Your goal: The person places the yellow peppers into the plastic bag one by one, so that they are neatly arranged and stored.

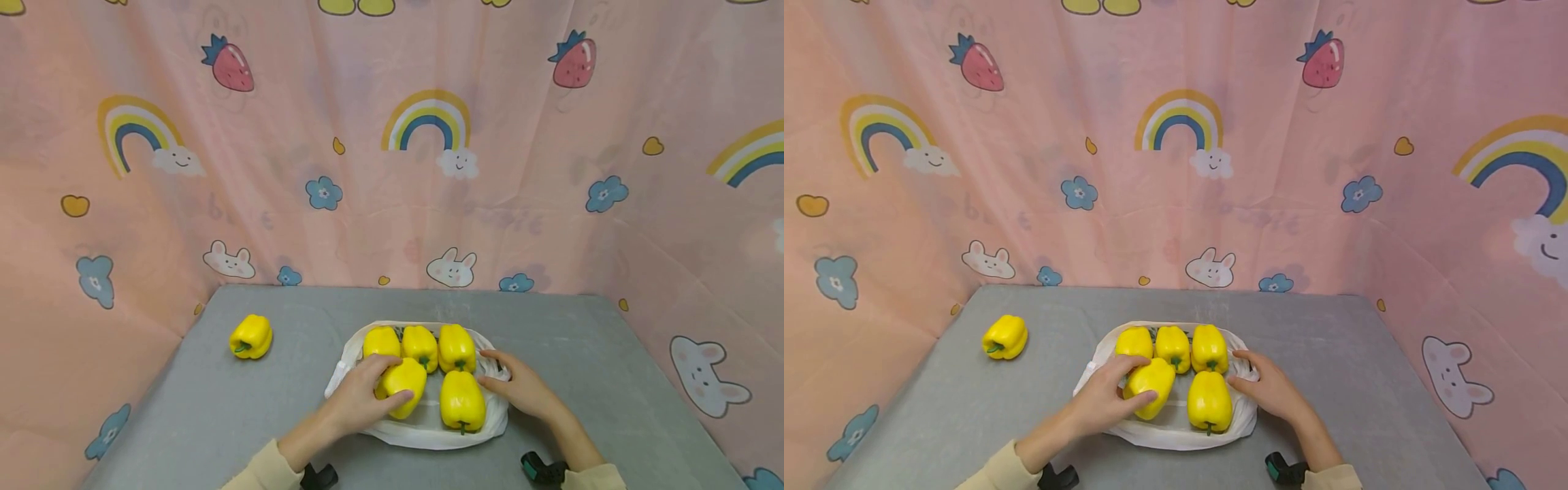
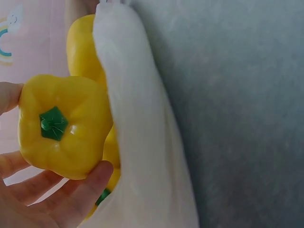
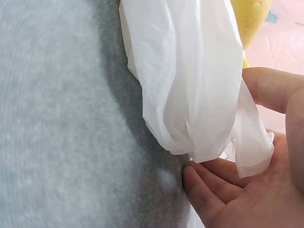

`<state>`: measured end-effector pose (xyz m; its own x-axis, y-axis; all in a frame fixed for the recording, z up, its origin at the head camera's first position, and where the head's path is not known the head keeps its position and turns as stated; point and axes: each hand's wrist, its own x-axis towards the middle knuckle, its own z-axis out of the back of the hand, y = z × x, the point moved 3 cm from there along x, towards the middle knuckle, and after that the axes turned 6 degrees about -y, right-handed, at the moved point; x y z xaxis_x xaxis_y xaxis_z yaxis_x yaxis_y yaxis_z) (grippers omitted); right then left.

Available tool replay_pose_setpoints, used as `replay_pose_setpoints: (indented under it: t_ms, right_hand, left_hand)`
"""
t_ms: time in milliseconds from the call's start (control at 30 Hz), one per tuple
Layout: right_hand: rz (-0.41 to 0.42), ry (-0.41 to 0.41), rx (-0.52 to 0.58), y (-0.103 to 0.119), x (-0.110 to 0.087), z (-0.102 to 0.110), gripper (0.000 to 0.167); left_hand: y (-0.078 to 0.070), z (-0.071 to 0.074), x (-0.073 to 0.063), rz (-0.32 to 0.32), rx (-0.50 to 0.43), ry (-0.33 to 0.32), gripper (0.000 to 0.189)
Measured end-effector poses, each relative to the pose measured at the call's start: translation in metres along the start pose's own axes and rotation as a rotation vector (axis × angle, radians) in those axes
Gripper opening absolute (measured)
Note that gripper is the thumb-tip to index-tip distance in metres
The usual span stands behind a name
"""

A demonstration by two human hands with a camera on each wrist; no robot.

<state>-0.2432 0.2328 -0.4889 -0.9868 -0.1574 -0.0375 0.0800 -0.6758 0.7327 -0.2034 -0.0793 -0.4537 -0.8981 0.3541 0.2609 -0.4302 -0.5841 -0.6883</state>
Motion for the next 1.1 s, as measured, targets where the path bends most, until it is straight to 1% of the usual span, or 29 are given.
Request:
replay_pose_setpoints:
  t_ms: [233,367,467,633,867,1100]
  right_hand:
    - [0.008,-0.004,0.002,0.000,0.000,0.000,0.066]
    - [0.014,-0.005,0.006,-0.001,0.001,0.000,0.066]
    - [0.014,-0.006,0.006,-0.002,0.001,0.000,0.066]
    - [0.019,-0.010,0.005,-0.003,0.001,0.000,0.066]
    - [0.020,-0.013,0.001,-0.002,0.001,0.000,0.066]
    - [0.018,-0.014,-0.004,-0.003,0.001,0.000,0.066]
  left_hand:
    - [0.001,-0.014,-0.003,0.045,-0.012,0.060,0.064]
    - [0.003,-0.020,-0.002,0.072,-0.011,0.068,0.064]
    - [0.003,-0.023,-0.002,0.089,0.000,0.062,0.065]
    - [0.004,-0.028,-0.002,0.098,0.031,0.043,0.066]
    - [0.002,-0.033,-0.001,0.100,0.083,-0.009,0.066]
    - [0.001,-0.034,-0.001,0.133,0.087,-0.027,0.068]
